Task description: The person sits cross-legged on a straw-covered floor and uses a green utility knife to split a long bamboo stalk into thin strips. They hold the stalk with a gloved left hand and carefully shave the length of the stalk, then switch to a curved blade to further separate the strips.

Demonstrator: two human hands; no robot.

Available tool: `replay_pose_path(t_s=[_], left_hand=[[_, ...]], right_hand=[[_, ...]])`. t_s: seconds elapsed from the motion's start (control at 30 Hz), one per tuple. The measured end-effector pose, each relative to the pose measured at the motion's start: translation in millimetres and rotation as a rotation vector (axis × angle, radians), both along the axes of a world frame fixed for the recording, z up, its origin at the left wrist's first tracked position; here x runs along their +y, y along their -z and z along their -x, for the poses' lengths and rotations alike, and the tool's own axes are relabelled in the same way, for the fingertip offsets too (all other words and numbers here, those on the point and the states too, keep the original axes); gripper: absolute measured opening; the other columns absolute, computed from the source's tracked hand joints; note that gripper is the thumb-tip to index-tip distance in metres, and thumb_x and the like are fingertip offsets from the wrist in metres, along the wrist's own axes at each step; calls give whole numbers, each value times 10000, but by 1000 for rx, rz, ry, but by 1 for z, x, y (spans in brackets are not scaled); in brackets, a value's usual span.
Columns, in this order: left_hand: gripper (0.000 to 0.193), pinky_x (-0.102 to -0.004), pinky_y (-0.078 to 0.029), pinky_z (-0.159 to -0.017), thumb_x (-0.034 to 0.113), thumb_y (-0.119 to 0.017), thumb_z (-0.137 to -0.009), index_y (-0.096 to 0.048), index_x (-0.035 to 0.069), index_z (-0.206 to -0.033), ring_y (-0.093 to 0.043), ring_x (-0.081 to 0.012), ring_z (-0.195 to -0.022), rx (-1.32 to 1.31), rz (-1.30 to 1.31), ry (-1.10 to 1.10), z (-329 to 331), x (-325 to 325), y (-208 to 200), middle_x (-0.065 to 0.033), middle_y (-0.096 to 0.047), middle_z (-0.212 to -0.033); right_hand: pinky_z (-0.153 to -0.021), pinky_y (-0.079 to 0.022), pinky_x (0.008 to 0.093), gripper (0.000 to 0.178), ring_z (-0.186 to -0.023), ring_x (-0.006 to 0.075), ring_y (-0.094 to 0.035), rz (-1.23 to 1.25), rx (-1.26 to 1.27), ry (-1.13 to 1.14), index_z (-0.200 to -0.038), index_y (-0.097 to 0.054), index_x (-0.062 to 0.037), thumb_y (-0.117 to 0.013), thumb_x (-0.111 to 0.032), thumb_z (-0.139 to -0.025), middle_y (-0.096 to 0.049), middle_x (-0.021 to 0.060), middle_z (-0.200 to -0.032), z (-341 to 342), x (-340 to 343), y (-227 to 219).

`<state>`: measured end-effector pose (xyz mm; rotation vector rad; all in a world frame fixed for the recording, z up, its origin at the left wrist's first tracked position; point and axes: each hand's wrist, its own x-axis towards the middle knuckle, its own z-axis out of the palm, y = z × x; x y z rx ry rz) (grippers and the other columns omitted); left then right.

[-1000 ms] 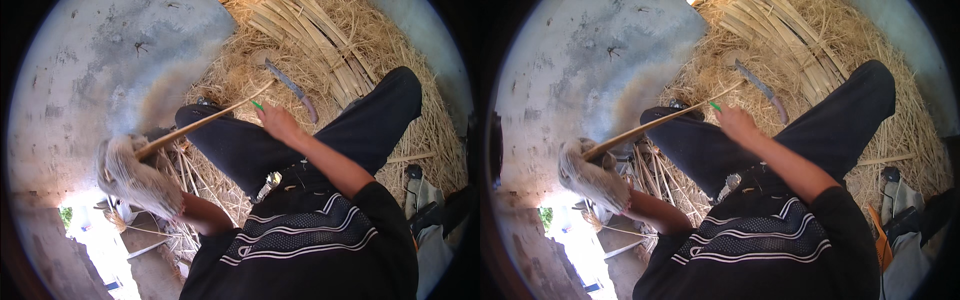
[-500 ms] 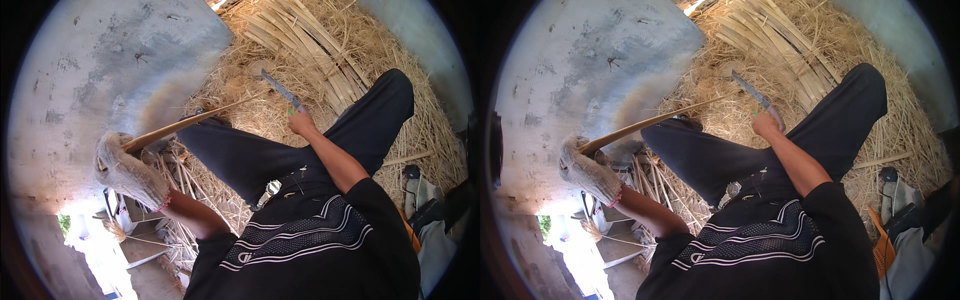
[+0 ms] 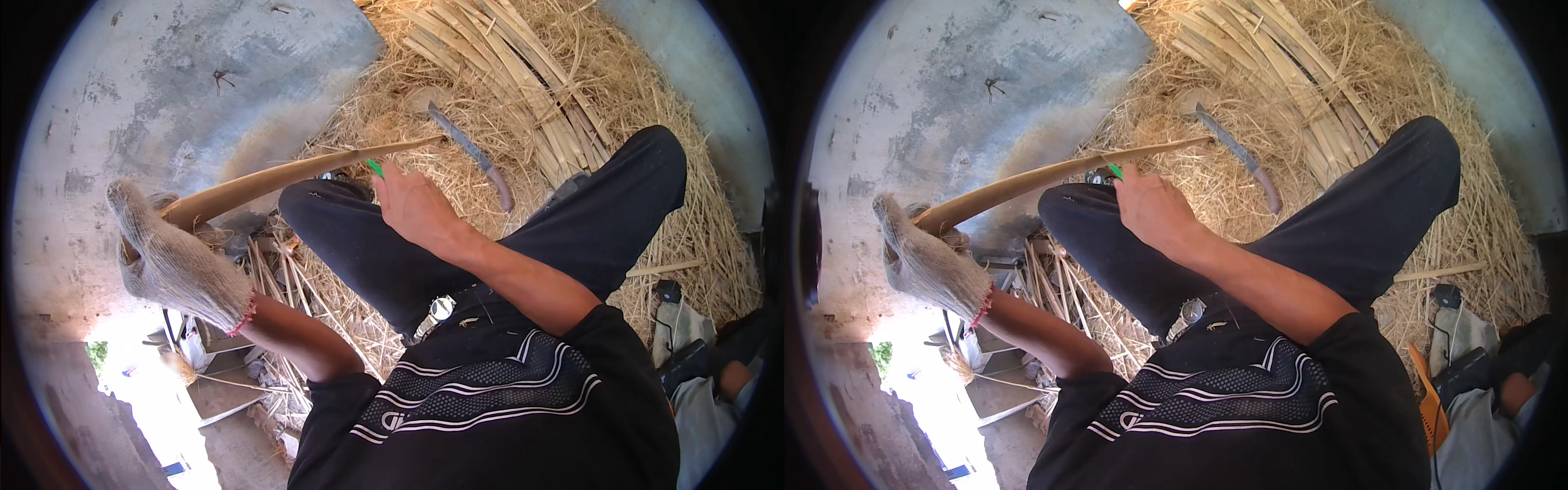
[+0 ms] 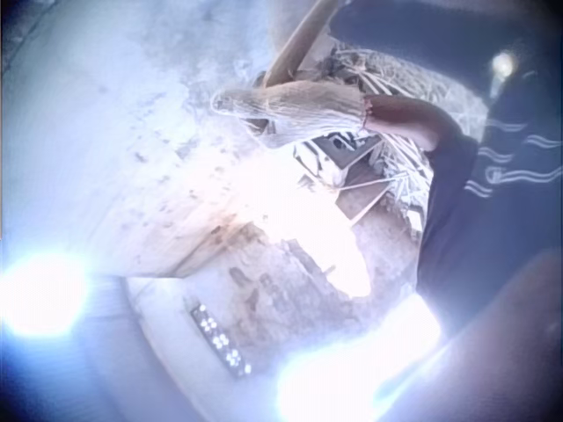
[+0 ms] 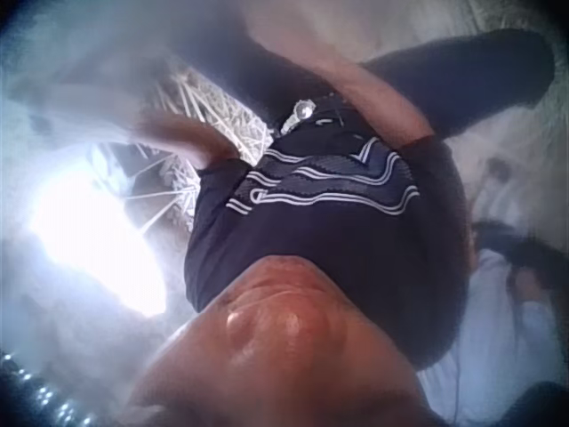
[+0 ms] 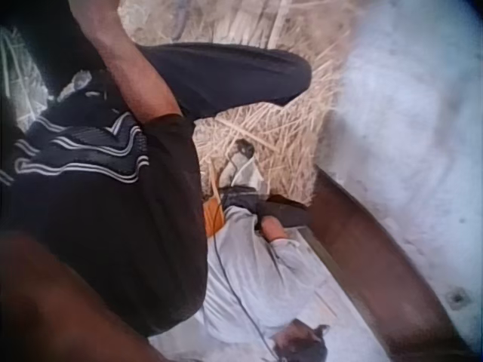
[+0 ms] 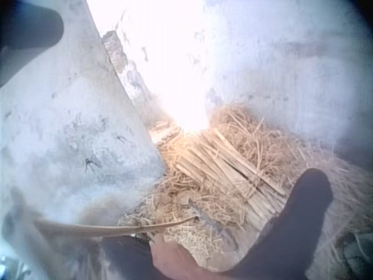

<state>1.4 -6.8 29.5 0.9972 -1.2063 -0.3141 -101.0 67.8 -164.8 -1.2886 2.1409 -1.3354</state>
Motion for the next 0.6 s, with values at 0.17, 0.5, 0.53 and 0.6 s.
replay_pose_path(t_s=[0.17, 0.5, 0.53, 0.6], left_hand=[[468, -200, -284, -304, 433, -741, -850, -619, -4, -732, -451, -76, -354, -24, -21, 24, 8, 7, -2, -102, -585, -584], [458, -196, -274, -294, 398, -743, -852, -606, -20, -725, -440, -81, -343, -21, 14, -7, 11, 10, -1, -104, -580, -587], [458, -198, -277, -296, 396, -743, -852, -604, -23, -728, -438, -81, -345, -9, 21, 6, 10, 2, 0, -106, -579, -588], [443, -205, -285, -310, 375, -738, -859, -602, -31, -747, -429, -79, -353, 33, 20, 21, 11, -14, -3, -109, -572, -592]], right_hand=[[-576, -512, 533, 275, -688, 493, -636, -136, 61, 47, -1069, -533, 40, -458, -216, -1003, -627, 332, -802, 11, -16, 75], [-617, -554, 520, 254, -618, 442, -653, -56, -14, 16, -979, -525, -7, -495, -259, -995, -626, 250, -649, 20, -12, 36], [-580, -556, 512, 252, -636, 435, -664, 41, 52, 50, -986, -520, -10, -493, -260, -996, -627, 246, -650, 15, -17, 32], [-579, -565, 499, 250, -659, 428, -672, -37, 6, 30, -983, -524, -3, -491, -250, -995, -630, 246, -656, 8, -19, 18]])
